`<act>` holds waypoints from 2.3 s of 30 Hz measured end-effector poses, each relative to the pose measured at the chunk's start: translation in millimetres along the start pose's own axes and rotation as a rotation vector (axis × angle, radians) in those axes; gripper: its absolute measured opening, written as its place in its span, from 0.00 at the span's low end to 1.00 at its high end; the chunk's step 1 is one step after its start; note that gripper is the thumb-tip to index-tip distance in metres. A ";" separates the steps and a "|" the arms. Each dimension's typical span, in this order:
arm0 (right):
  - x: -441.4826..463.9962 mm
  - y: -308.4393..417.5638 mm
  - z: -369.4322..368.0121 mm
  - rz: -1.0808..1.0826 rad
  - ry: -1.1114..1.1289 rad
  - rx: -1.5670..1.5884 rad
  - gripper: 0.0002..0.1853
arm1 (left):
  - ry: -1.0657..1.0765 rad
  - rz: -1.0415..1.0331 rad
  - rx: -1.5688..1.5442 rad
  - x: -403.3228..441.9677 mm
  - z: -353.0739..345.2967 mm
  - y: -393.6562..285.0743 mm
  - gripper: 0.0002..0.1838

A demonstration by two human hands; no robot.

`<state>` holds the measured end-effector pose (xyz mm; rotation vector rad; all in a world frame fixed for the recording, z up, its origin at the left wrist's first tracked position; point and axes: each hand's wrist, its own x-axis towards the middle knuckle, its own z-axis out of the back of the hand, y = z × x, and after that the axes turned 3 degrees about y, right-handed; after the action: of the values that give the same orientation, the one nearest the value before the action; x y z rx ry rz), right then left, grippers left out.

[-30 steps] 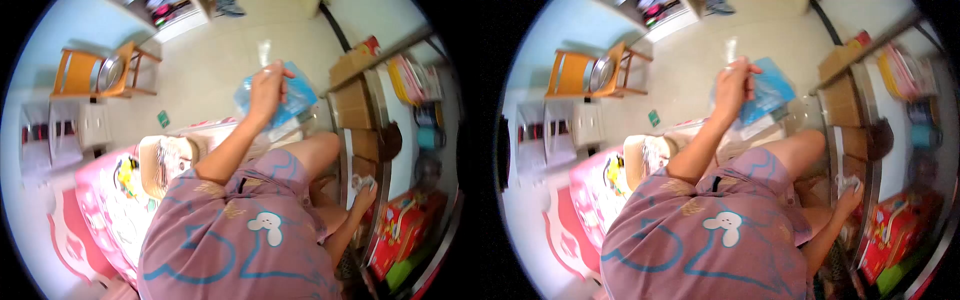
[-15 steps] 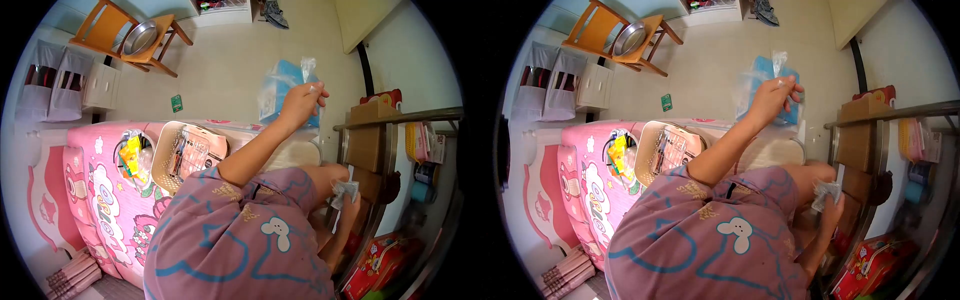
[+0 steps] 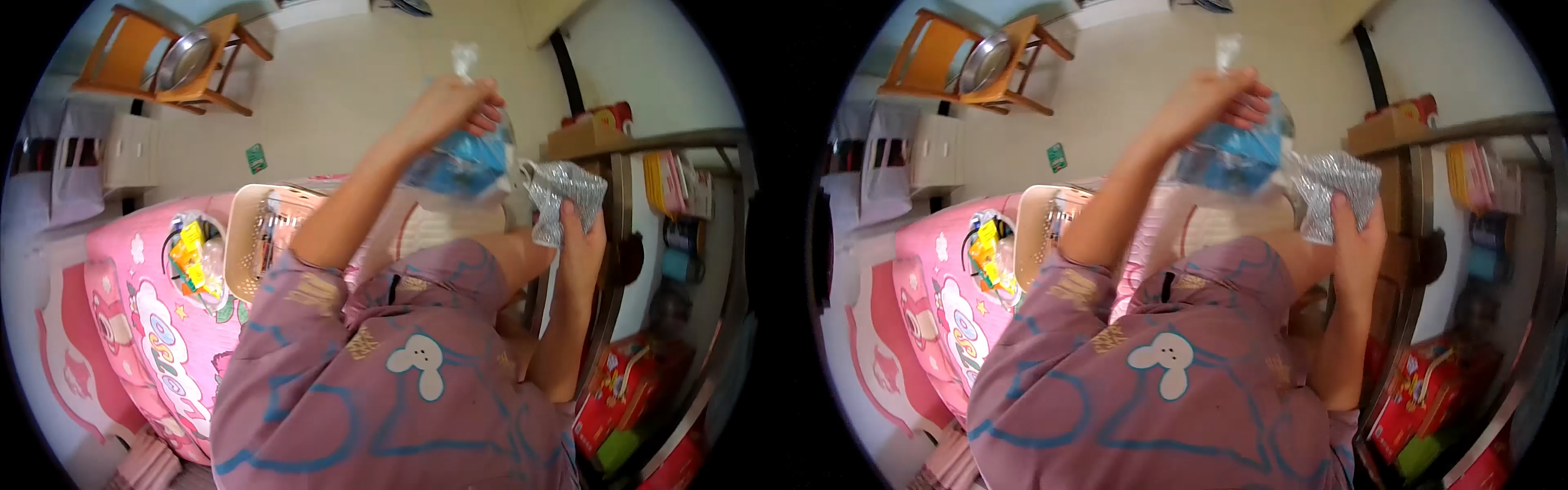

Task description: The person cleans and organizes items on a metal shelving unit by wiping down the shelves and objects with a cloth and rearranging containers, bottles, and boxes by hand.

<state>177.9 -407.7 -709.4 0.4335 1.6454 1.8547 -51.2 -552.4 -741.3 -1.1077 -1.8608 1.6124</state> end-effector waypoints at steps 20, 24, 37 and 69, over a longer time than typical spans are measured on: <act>-26.2 -31.8 -14.3 -0.227 0.069 0.106 0.16 | 0.019 0.043 0.351 -57.0 91.4 -89.7 0.30; -37.7 -8.9 -88.6 -0.193 0.527 0.075 0.17 | -0.123 0.020 0.364 -83.1 93.4 -103.3 0.30; -62.7 -30.1 -126.2 0.085 0.823 -0.205 0.25 | -0.543 -0.186 0.350 -187.3 105.8 -145.2 0.22; -155.7 -156.8 240.8 -0.184 -0.595 -0.315 0.15 | 0.444 -0.311 1.344 -31.2 -135.6 -5.7 0.14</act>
<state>478.8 -314.9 -796.7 0.6014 0.9471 1.6021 68.6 -494.6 -700.0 -0.4297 -0.3612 1.6890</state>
